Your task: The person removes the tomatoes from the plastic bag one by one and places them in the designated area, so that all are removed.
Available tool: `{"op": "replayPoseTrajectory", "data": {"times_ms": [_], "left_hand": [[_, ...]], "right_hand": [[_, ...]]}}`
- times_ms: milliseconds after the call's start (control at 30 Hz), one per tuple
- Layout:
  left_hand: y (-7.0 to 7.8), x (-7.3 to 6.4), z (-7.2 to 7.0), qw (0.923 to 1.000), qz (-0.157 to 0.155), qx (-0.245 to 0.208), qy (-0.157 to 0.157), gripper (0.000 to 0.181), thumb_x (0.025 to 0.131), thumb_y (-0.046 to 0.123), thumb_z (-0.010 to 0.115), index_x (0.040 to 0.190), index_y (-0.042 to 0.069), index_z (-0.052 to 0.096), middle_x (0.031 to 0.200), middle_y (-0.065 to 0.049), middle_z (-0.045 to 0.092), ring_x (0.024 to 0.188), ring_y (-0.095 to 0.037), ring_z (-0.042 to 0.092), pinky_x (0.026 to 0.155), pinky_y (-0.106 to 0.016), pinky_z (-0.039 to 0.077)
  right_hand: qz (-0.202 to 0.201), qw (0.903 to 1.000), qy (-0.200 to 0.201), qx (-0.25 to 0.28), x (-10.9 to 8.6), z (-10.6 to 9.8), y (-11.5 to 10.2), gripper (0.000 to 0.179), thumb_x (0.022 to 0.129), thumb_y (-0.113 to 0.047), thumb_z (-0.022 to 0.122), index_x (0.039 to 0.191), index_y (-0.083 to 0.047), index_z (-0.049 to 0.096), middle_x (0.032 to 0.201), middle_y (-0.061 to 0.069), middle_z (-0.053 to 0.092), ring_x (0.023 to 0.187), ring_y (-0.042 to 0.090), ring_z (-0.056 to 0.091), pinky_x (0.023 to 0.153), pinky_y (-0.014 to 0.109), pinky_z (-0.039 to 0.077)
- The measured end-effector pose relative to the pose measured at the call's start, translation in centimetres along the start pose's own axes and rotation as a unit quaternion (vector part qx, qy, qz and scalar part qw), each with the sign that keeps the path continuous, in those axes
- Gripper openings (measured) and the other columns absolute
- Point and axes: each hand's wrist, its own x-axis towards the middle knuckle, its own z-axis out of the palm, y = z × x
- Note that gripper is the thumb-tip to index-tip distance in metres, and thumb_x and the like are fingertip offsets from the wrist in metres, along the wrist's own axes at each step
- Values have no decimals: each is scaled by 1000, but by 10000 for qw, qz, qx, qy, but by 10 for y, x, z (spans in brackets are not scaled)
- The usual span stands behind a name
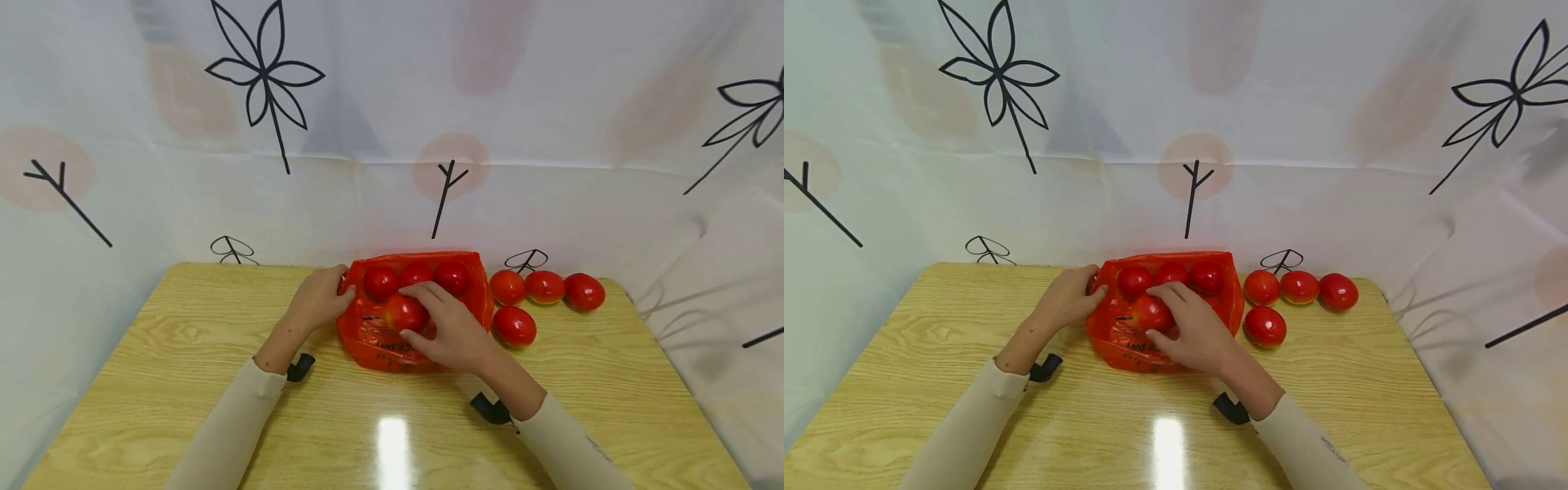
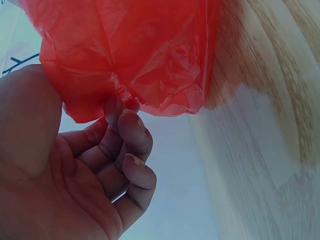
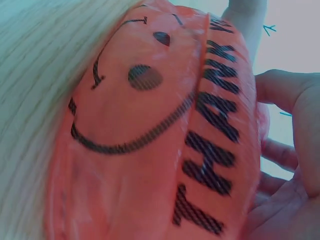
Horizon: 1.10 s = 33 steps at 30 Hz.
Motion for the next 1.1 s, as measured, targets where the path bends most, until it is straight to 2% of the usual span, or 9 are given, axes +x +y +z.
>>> {"op": "replayPoseTrajectory", "data": {"times_ms": [167, 433, 767, 967, 1100], "left_hand": [[0, 1, 0, 10000, -18, 43, 11, 16, 102, 21, 63, 106, 6, 65, 75, -4, 59, 65, -19, 53, 57, -31, 44], [-1, 0, 0, 10000, -49, 72, 6, 16, 102, 21, 63, 106, 6, 65, 75, -4, 59, 65, -19, 54, 57, -31, 44], [-1, 1, 1, 10000, -48, 63, 13, 15, 102, 22, 62, 105, 7, 64, 74, -4, 58, 64, -19, 53, 56, -31, 43], [0, 0, 0, 10000, -56, 51, 11, 15, 102, 21, 62, 104, 6, 64, 74, -4, 58, 65, -20, 53, 57, -31, 44], [1, 0, -1, 10000, -68, 61, -1, 15, 102, 20, 62, 104, 6, 64, 74, -4, 58, 65, -20, 53, 57, -31, 44]], "right_hand": [[88, 9997, 216, -92, -7, -10, -1, 62, 91, -31, 83, 145, -14, 57, 143, -1, 58, 131, 20, 58, 107, 44, 54], [241, 9978, 623, -55, -21, -19, -1, 63, 88, -25, 86, 143, -11, 59, 141, 2, 59, 129, 24, 59, 100, 48, 57], [666, 9953, 697, -24, -37, -29, 4, 64, 88, -26, 86, 144, -14, 57, 142, 3, 58, 128, 24, 59, 103, 51, 56], [834, 9932, 794, -141, -46, -33, 10, 64, 87, -23, 87, 142, -11, 57, 141, 7, 60, 128, 29, 59, 100, 55, 56], [917, 9921, 836, -188, -52, -37, 12, 64, 86, -22, 87, 142, -10, 57, 140, 8, 60, 125, 29, 60, 96, 54, 59]]}}
